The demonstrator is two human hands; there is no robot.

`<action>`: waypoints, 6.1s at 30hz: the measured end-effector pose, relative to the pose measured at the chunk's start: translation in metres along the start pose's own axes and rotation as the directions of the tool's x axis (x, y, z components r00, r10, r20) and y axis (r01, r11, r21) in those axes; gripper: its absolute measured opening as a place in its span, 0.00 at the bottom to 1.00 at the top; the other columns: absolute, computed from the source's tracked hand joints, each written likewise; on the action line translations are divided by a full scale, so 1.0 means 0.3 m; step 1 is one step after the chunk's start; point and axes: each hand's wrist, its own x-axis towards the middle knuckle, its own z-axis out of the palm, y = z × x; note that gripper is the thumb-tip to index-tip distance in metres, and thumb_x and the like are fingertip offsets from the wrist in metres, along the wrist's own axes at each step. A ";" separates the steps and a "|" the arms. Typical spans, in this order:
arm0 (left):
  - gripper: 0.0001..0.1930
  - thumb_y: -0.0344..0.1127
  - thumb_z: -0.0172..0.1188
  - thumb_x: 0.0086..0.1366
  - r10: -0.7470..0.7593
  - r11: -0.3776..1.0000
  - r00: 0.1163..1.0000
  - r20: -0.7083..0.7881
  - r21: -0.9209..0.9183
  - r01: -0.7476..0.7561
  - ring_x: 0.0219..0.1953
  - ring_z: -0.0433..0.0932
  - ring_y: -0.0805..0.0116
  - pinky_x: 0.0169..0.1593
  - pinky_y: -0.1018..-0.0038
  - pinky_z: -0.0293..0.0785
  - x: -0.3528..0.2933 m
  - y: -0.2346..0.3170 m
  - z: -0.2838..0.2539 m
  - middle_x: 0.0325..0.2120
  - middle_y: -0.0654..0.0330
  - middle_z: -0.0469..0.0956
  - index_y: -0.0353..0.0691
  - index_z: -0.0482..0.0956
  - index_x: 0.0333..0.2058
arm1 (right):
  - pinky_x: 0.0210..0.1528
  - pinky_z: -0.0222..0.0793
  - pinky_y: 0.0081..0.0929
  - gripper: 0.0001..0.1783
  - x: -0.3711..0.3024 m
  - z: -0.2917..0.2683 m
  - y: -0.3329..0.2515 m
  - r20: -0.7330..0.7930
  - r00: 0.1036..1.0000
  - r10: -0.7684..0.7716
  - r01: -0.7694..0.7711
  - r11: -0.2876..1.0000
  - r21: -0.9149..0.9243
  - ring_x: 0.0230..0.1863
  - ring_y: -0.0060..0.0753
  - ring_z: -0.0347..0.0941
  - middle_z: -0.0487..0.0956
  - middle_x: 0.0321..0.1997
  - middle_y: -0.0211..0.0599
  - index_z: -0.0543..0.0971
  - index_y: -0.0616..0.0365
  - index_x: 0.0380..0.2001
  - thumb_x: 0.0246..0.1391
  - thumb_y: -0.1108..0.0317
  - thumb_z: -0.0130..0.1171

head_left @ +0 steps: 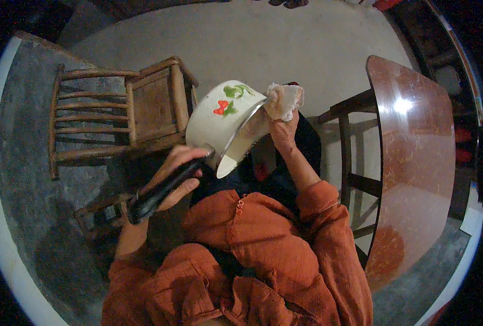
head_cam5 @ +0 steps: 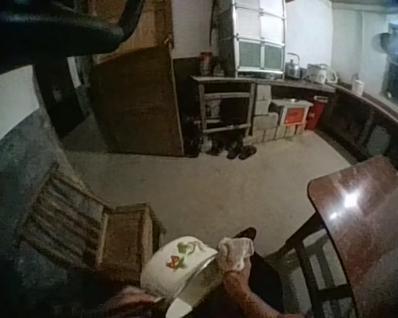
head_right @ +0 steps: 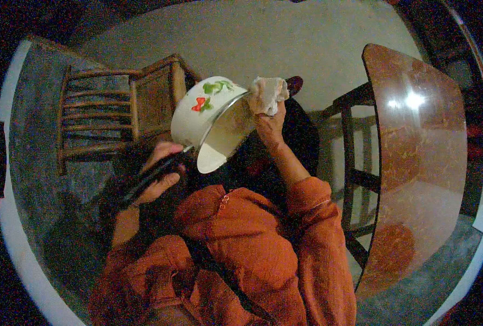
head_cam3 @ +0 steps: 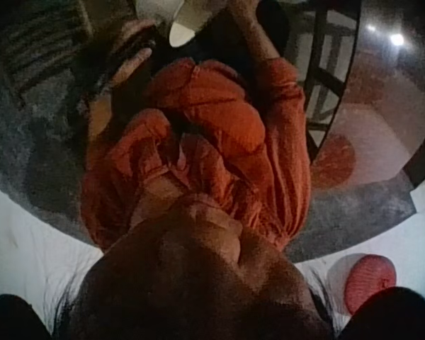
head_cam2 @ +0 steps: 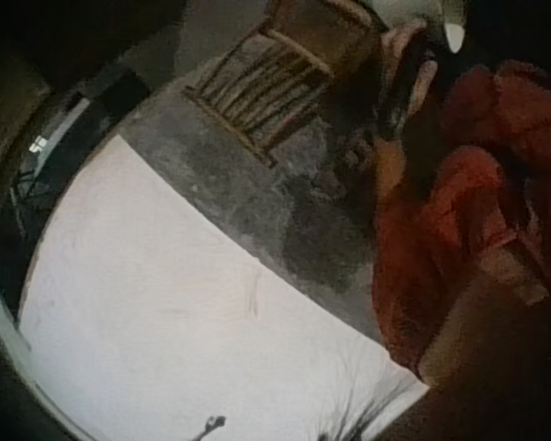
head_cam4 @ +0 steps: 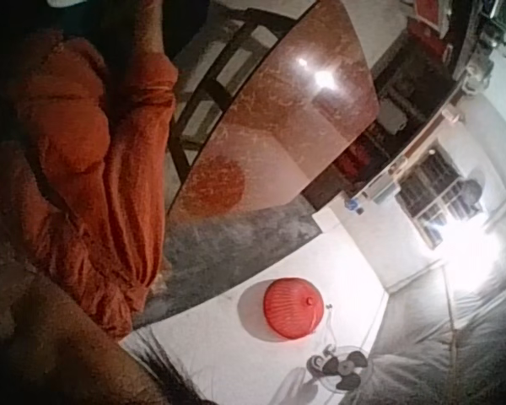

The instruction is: The person wipes a reddish-brown table surface with a white cloth. They move the cloth in circular and back-and-forth motions across the table, covering different areas. The person briefly picks up a white pot from a nearby chair and places it on a counter before resuming wiping the table.

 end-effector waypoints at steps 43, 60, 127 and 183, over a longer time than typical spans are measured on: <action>0.06 0.40 0.54 0.64 -0.580 0.512 0.809 -0.094 -0.814 0.272 0.09 0.55 0.82 0.11 0.80 0.52 0.241 -0.997 0.130 0.12 0.73 0.59 0.49 0.68 0.31 | 0.54 0.64 0.31 0.31 0.034 -0.429 0.434 0.237 0.781 0.578 -0.621 0.759 0.196 0.51 0.35 0.68 0.69 0.53 0.34 0.63 0.59 0.58 0.50 0.62 0.57; 0.11 0.41 0.46 0.68 -0.780 0.384 0.590 -0.210 -0.904 0.186 0.08 0.49 0.79 0.12 0.80 0.44 0.161 -1.142 0.159 0.10 0.74 0.53 0.49 0.66 0.25 | 0.56 0.63 0.32 0.26 0.004 -0.383 0.423 0.173 0.784 0.596 -0.620 0.762 0.188 0.52 0.33 0.67 0.71 0.52 0.35 0.68 0.56 0.54 0.56 0.54 0.54; 0.10 0.31 0.57 0.55 0.397 0.877 0.702 0.592 -0.469 -0.100 0.34 0.73 0.69 0.41 0.76 0.71 0.944 0.387 1.160 0.31 0.60 0.73 0.35 0.78 0.36 | 0.44 0.63 0.18 0.15 -0.676 -0.996 -0.580 -0.751 0.660 -0.020 -0.291 0.915 -0.281 0.37 0.20 0.67 0.73 0.37 0.29 0.77 0.60 0.42 0.48 0.74 0.61; 0.20 0.39 0.59 0.59 0.644 0.624 0.652 0.402 0.218 -0.751 0.59 0.61 0.50 0.62 0.60 0.55 1.771 0.175 1.227 0.52 0.47 0.68 0.39 0.71 0.49 | 0.63 0.39 0.57 0.45 -0.343 -1.339 -0.483 -0.765 0.590 -0.258 -0.782 0.056 -0.621 0.64 0.57 0.48 0.56 0.63 0.56 0.63 0.41 0.62 0.45 0.27 0.49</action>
